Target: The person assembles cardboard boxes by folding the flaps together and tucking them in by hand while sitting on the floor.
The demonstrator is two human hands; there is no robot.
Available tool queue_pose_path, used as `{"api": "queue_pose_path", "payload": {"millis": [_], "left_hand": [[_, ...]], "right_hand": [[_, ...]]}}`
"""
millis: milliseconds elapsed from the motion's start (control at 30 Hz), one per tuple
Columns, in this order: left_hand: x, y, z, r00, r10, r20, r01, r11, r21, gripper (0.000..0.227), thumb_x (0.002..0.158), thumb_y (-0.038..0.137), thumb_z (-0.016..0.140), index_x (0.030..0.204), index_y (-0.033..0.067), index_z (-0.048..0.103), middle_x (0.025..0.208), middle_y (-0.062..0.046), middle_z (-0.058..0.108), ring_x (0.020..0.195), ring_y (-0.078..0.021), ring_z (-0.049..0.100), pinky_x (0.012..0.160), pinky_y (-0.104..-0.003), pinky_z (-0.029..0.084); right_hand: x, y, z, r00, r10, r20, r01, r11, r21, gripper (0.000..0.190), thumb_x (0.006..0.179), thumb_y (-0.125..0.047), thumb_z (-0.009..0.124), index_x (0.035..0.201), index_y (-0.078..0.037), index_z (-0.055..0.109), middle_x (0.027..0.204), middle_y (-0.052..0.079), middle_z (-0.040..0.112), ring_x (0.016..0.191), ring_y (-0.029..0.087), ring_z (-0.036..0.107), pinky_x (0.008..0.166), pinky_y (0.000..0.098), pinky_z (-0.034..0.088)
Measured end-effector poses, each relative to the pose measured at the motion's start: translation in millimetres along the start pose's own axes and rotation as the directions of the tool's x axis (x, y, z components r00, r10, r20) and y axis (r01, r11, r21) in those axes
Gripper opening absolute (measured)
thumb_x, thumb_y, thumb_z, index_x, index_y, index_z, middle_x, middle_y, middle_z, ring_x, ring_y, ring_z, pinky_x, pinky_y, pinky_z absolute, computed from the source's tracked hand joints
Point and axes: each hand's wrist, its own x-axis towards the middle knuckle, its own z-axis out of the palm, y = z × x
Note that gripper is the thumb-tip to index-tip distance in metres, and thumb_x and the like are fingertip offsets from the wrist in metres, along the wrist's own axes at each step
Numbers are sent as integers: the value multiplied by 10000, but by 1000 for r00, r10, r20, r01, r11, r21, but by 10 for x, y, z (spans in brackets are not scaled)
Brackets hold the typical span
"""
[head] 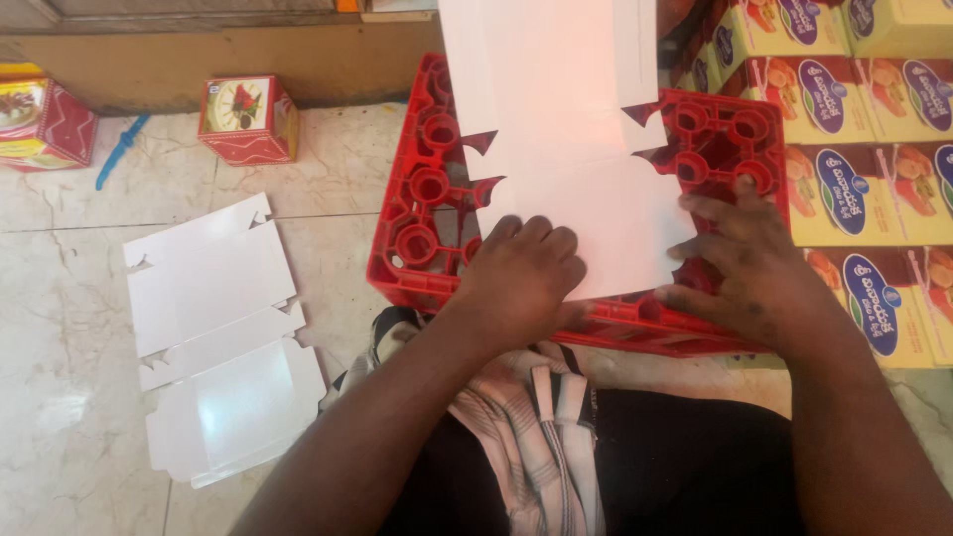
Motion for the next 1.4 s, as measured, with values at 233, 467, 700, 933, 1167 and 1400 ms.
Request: {"api": "queue_pose_path", "payload": {"millis": [233, 467, 700, 933, 1167, 1400], "left_hand": [[-265, -103, -19, 981, 60, -186, -94, 980, -178, 389, 777, 417, 823, 928, 82, 697, 1145, -90, 638, 1127, -294, 577, 1014, -478, 444], [-325, 27, -88, 989, 95, -116, -109, 987, -122, 339, 762, 369, 815, 911, 86, 700, 1059, -66, 630, 1067, -300, 584, 994, -482, 463], [-398, 88, -31, 983, 78, -165, -98, 988, -117, 174, 844, 237, 758, 809, 78, 694, 1044, -56, 637, 1044, -283, 583, 975, -434, 492], [-365, 46, 4, 990, -9, -143, 2, 999, -49, 190, 865, 244, 741, 786, 83, 679, 952, -50, 616, 974, -258, 584, 864, -420, 504], [-301, 33, 15, 986, -120, -112, 134, 984, 121, 210, 860, 319, 738, 789, 125, 708, 889, -19, 645, 893, -241, 632, 770, -472, 472], [-239, -32, 81, 972, -195, -132, 212, 969, 129, 216, 884, 347, 745, 842, 139, 708, 814, -33, 647, 749, -270, 673, 734, -500, 468]], "right_hand": [[183, -218, -44, 966, -38, 255, -7, 984, 175, 700, 669, -529, 829, 1194, -80, 718, 1319, 113, 643, 1315, 331, 495, 1063, 465, 400], [23, -500, -245, 972, -34, 232, -10, 982, 188, 571, 665, -495, 868, 1064, -103, 757, 1145, 76, 686, 1142, 288, 588, 1002, 437, 476], [-5, -504, -171, 978, -8, 210, -36, 979, 203, 615, 663, -514, 867, 1117, -111, 764, 1196, 95, 669, 1177, 329, 565, 1002, 459, 452], [2, -473, 3, 994, -90, 64, 75, 976, 202, 522, 769, -445, 792, 1141, -84, 743, 1210, 127, 648, 1189, 350, 562, 1024, 484, 452], [-9, -516, 61, 983, -165, -79, 178, 960, 215, 441, 852, -349, 757, 1166, -43, 715, 1226, 162, 632, 1167, 368, 568, 981, 471, 488], [81, -513, 155, 982, -108, -154, 137, 971, 194, 277, 884, -295, 776, 1050, -79, 729, 1107, 111, 646, 1072, 337, 588, 949, 463, 491]]}}
